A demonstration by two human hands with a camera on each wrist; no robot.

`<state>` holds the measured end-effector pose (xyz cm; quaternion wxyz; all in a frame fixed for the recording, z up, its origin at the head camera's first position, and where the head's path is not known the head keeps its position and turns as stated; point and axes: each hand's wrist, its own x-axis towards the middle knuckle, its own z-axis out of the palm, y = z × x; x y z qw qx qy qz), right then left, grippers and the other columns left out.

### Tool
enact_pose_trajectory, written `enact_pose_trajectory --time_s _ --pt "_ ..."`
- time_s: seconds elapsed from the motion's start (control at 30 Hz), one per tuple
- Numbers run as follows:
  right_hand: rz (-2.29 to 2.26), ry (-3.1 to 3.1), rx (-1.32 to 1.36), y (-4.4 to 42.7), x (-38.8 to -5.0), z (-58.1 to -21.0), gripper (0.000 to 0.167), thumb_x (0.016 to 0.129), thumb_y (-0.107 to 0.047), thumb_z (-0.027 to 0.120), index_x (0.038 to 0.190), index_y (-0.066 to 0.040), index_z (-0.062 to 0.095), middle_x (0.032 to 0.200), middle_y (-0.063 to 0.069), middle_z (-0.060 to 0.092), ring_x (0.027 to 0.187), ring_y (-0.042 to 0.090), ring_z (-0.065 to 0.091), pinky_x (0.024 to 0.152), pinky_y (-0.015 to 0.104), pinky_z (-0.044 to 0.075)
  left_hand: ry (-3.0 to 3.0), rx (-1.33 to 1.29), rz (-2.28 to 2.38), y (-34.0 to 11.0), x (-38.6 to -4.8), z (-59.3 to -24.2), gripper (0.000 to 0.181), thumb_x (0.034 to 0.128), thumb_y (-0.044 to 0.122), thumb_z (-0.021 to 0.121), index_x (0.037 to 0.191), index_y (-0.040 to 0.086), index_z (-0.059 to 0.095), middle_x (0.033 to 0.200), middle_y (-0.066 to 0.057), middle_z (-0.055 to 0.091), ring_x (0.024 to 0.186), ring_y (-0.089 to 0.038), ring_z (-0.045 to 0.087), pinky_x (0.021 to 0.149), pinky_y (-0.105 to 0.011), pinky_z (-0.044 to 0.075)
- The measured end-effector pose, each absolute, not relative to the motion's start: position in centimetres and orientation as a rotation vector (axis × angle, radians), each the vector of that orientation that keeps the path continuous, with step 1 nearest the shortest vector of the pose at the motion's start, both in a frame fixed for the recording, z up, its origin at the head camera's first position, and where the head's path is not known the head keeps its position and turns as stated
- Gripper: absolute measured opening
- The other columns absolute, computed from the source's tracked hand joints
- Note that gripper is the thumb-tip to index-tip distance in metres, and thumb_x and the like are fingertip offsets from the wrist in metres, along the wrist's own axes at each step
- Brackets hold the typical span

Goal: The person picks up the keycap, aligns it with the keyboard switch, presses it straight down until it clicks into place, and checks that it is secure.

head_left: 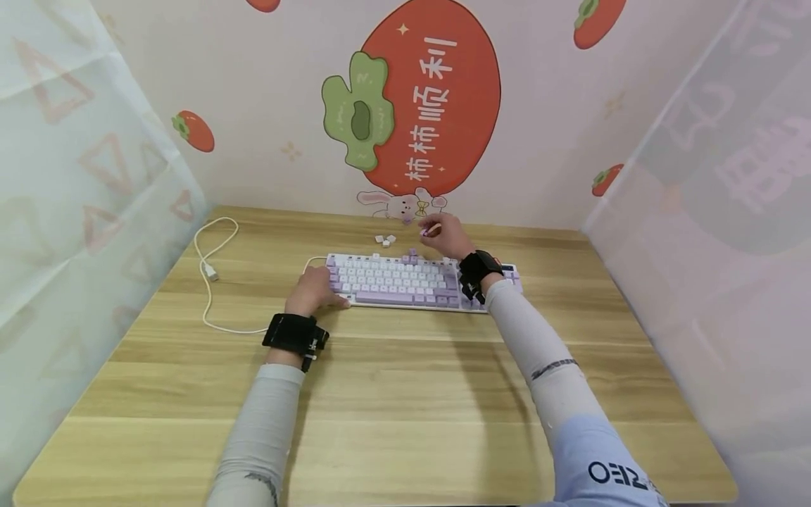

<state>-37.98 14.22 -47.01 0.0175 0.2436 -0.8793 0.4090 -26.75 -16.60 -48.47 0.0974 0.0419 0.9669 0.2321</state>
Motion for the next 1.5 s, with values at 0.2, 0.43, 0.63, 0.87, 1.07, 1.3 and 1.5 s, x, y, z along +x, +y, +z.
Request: enact_pose_trajectory --time_s 0.2,0.43,0.63,0.87,1.07,1.3,1.5 --pt "1.229 -2.699 0.778 14.5 -37.7 -47.5 0.025 0.095 -0.006 0.07 0.119 -0.001 0.073 0.111 0.016 0.071 0.094 0.027 0.064 0.086 0.036 0.053 2.852 0.116 0.68 -16.6 -26.7 -48.6 0.08 0.0751 0.027 0.091 0.128 -0.018 0.052 0.127 -0.033 0.056 0.116 -0.042 0.05 0.107 -0.053 0.042" --pt "1.388 -2.574 0.833 14.3 -37.4 -47.7 0.012 0.089 0.003 0.073 0.101 0.002 0.075 0.107 0.02 0.072 0.098 0.032 0.069 0.091 0.041 0.057 2.866 0.114 0.682 -16.6 -26.8 -48.5 0.078 0.075 0.027 0.091 0.126 -0.017 0.053 0.123 -0.031 0.057 0.114 -0.04 0.049 0.106 -0.053 0.043" --pt "1.434 -2.576 0.806 13.9 -36.6 -47.1 0.022 0.088 0.004 0.074 0.11 0.003 0.074 0.109 0.023 0.072 0.099 0.034 0.065 0.091 0.046 0.055 2.866 0.117 0.684 -16.7 -26.9 -48.5 0.079 0.075 0.027 0.091 0.127 -0.018 0.052 0.124 -0.032 0.057 0.114 -0.041 0.049 0.107 -0.053 0.042" --pt "1.365 -2.619 0.834 13.5 -36.5 -47.4 0.029 0.087 0.002 0.077 0.116 0.0 0.074 0.111 0.02 0.071 0.093 0.026 0.064 0.088 0.035 0.056 2.862 0.116 0.679 -16.6 -27.0 -48.5 0.079 0.0746 0.028 0.091 0.126 -0.018 0.053 0.123 -0.031 0.057 0.113 -0.04 0.049 0.107 -0.053 0.042" --pt "1.237 -2.597 0.925 13.2 -36.2 -47.4 0.022 0.088 -0.005 0.078 0.109 -0.001 0.077 0.102 0.015 0.064 0.08 0.025 0.057 0.073 0.03 0.05 2.869 0.127 0.67 -16.6 -26.9 -48.3 0.078 0.0749 0.028 0.091 0.125 -0.018 0.053 0.124 -0.033 0.057 0.113 -0.041 0.05 0.106 -0.054 0.043" --pt "1.248 -2.648 0.849 12.8 -36.1 -47.4 0.017 0.087 -0.003 0.079 0.103 -0.002 0.077 0.099 0.014 0.071 0.074 0.022 0.059 0.067 0.027 0.05 2.858 0.12 0.669 -16.6 -26.8 -48.4 0.075 0.0748 0.028 0.091 0.122 -0.018 0.055 0.123 -0.031 0.056 0.106 -0.036 0.049 0.103 -0.052 0.045" --pt "1.246 -2.713 0.862 12.6 -36.1 -47.2 0.023 0.09 -0.002 0.074 0.114 0.001 0.076 0.109 0.02 0.072 0.086 0.027 0.063 0.077 0.032 0.053 2.856 0.115 0.659 -16.4 -27.0 -48.2 0.078 0.0759 0.028 0.091 0.126 -0.018 0.053 0.128 -0.033 0.055 0.114 -0.04 0.05 0.107 -0.053 0.043"
